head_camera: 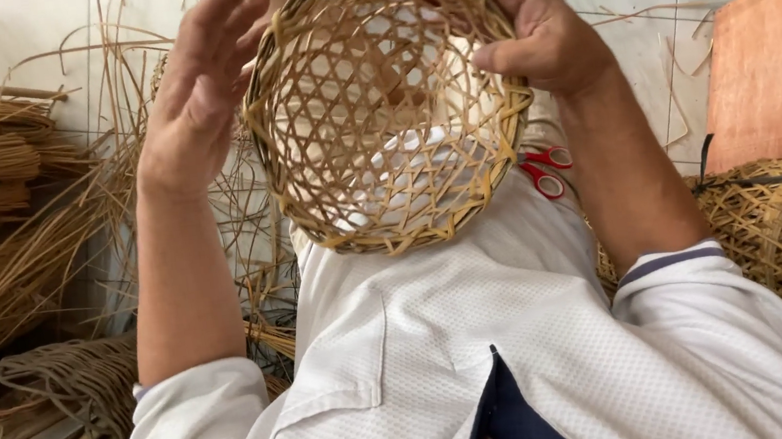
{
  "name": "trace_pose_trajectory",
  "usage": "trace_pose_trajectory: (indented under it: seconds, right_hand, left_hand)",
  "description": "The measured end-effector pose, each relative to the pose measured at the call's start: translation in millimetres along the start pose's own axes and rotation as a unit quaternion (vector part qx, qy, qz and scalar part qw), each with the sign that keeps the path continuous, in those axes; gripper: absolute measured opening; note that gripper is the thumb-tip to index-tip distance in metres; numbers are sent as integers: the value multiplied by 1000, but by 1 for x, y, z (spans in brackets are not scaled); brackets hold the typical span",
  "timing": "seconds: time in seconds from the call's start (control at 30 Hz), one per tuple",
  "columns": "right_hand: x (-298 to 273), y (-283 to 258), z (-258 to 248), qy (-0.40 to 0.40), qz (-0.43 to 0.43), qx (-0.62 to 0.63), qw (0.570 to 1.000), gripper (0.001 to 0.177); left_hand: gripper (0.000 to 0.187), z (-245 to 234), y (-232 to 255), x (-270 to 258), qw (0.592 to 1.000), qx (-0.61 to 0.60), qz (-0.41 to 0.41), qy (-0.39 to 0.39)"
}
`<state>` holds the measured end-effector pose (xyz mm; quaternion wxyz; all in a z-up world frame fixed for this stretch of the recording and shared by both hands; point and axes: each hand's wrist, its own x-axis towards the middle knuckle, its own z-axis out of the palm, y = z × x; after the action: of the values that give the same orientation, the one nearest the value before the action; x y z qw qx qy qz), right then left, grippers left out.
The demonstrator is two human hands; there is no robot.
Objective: The person is weaving a wicker basket, using scissors to trim excess strips and a knife to shave down parts of the frame and handle.
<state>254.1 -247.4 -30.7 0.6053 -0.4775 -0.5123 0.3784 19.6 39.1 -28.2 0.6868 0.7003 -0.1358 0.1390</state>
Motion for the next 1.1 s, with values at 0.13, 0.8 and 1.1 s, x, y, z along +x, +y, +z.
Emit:
trace_pose_trajectory:
  seconds: [0.13, 0.8, 1.1]
  right_hand:
    - [22, -4, 14, -22, -56, -35, 998, 76]
    - [7, 14, 57, 132, 9, 38, 990, 71]
    - [32, 38, 60, 142, 90, 154, 974, 65]
  left_hand:
    - [66, 4, 4, 25, 997, 57, 20, -56]
    - [68, 17, -1, -38, 990, 77, -37, 108]
    - [62, 8, -17, -67, 977, 106, -93, 161]
